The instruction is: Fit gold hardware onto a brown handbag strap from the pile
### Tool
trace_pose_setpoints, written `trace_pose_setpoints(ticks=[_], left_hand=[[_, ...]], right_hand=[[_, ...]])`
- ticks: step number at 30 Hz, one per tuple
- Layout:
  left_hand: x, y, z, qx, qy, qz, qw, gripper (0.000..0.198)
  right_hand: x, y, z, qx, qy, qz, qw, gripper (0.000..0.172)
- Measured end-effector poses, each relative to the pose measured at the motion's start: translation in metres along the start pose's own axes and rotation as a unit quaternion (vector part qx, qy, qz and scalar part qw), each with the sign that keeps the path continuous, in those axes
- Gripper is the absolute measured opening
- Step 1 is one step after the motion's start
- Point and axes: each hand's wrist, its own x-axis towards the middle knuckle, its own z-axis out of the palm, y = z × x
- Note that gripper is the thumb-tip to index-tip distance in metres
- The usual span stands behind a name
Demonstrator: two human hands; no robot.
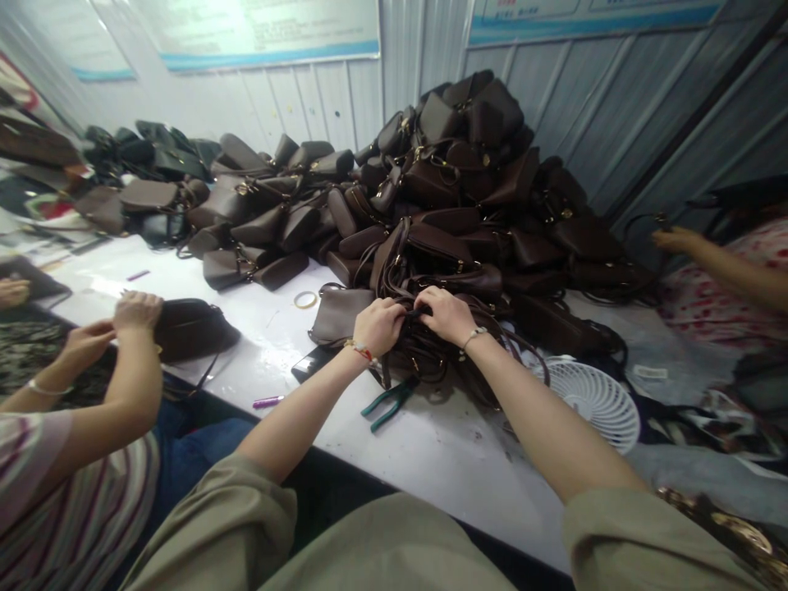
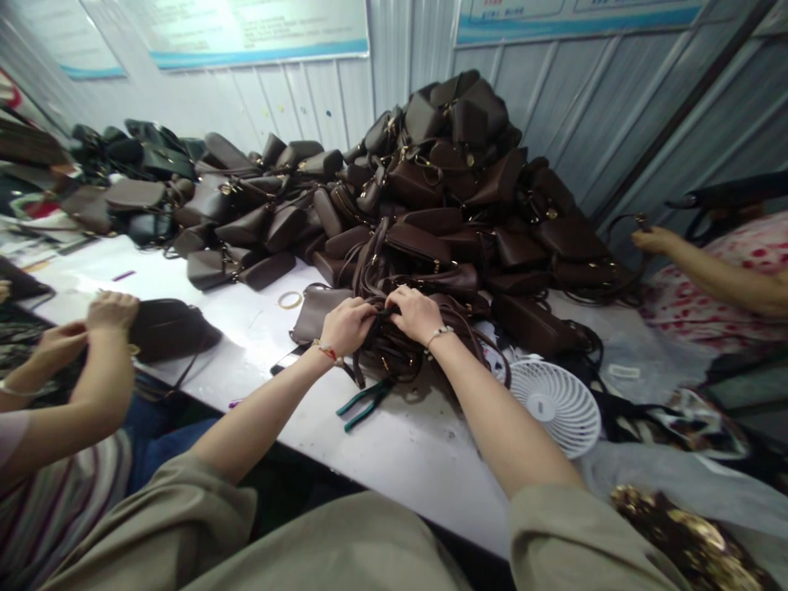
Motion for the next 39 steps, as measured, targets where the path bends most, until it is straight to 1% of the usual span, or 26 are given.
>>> trace_pose_setpoints(ticks=[2, 3, 5, 6, 7, 8, 9, 10, 12, 13, 14, 15, 16, 18, 19, 21, 22, 23, 25, 27, 29, 32, 36, 39], left_hand=[[0.001, 0.001, -0.006, -0.005, 0.009, -0.004, 1.000, 0.017], [0.000, 0.002, -0.013, -0.007, 0.014, -0.007, 1.000, 0.016], [-0.005, 0.003, -0.032, -0.028, 0.026, -0.005, 0.999, 0.014], [-0.010, 0.004, -0.045, -0.048, 0.024, 0.005, 0.999, 0.013], [-0.016, 0.006, -0.058, -0.071, 0.011, 0.024, 0.997, 0.013], [-0.024, 0.009, -0.072, -0.094, -0.016, 0.048, 0.994, 0.012], [-0.032, 0.011, -0.084, -0.116, -0.058, 0.073, 0.989, 0.013], [-0.040, 0.014, -0.095, -0.133, -0.112, 0.096, 0.980, 0.014], [-0.053, 0.016, -0.107, -0.150, -0.214, 0.109, 0.959, 0.015], [-0.057, 0.016, -0.108, -0.149, -0.239, 0.102, 0.954, 0.016], [-0.058, 0.013, -0.106, -0.140, -0.239, 0.088, 0.957, 0.016], [-0.057, 0.010, -0.101, -0.124, -0.216, 0.073, 0.966, 0.017], [-0.054, 0.006, -0.093, -0.102, -0.177, 0.059, 0.977, 0.019], [-0.042, -0.004, -0.072, -0.064, -0.091, 0.047, 0.993, 0.024], [-0.034, -0.009, -0.060, -0.051, -0.063, 0.049, 0.996, 0.027], [-0.020, -0.015, -0.038, -0.026, -0.038, 0.067, 0.997, 0.033], [-0.013, -0.016, -0.029, -0.009, -0.038, 0.080, 0.996, 0.034], [-0.007, -0.017, -0.021, 0.009, -0.044, 0.092, 0.995, 0.033], [0.003, -0.018, -0.010, 0.037, -0.060, 0.108, 0.992, 0.030], [0.010, -0.020, -0.004, 0.050, -0.074, 0.112, 0.990, 0.028], [0.017, -0.023, -0.002, 0.052, -0.087, 0.117, 0.988, 0.028], [0.025, -0.028, -0.002, 0.054, -0.112, 0.129, 0.984, 0.026], [0.033, -0.031, -0.001, 0.045, -0.132, 0.153, 0.978, 0.020], [0.031, -0.031, -0.003, 0.029, -0.138, 0.168, 0.976, 0.019]], right_hand=[[0.000, 0.001, 0.000, -0.001, 0.005, 0.012, 1.000, 0.011], [0.001, 0.003, 0.000, -0.001, 0.007, 0.022, 1.000, 0.009], [0.003, 0.009, -0.001, 0.000, 0.008, 0.054, 0.999, 0.009], [0.004, 0.012, -0.002, 0.002, 0.008, 0.075, 0.997, 0.010], [0.006, 0.014, -0.003, 0.005, 0.009, 0.097, 0.995, 0.010], [0.007, 0.016, -0.005, 0.006, 0.013, 0.114, 0.993, 0.009], [0.009, 0.017, -0.006, 0.004, 0.020, 0.124, 0.992, 0.008], [0.011, 0.016, -0.008, 0.000, 0.032, 0.125, 0.992, 0.007], [0.014, 0.013, -0.010, -0.011, 0.061, 0.106, 0.992, 0.010], [0.015, 0.011, -0.011, -0.012, 0.072, 0.094, 0.993, 0.011], [0.016, 0.008, -0.012, -0.008, 0.079, 0.085, 0.993, 0.012], [0.016, 0.005, -0.013, -0.001, 0.085, 0.079, 0.993, 0.011], [0.016, 0.002, -0.014, 0.007, 0.092, 0.076, 0.993, 0.010], [0.012, -0.006, -0.017, 0.016, 0.122, 0.071, 0.990, 0.010], [0.009, -0.011, -0.018, 0.017, 0.143, 0.068, 0.987, 0.011], [-0.001, -0.022, -0.019, 0.018, 0.183, 0.064, 0.981, 0.016], [-0.008, -0.028, -0.017, 0.021, 0.190, 0.063, 0.979, 0.017], [-0.014, -0.034, -0.013, 0.027, 0.185, 0.064, 0.980, 0.017], [-0.026, -0.041, -0.001, 0.038, 0.137, 0.071, 0.987, 0.014], [-0.034, -0.044, 0.014, 0.040, 0.078, 0.087, 0.992, 0.013], [-0.036, -0.043, 0.027, 0.034, 0.046, 0.111, 0.992, 0.015], [-0.030, -0.044, 0.036, 0.022, 0.031, 0.150, 0.988, 0.017], [-0.017, -0.050, 0.036, 0.009, 0.002, 0.197, 0.980, 0.016], [-0.011, -0.052, 0.032, 0.021, -0.030, 0.203, 0.978, 0.016]])
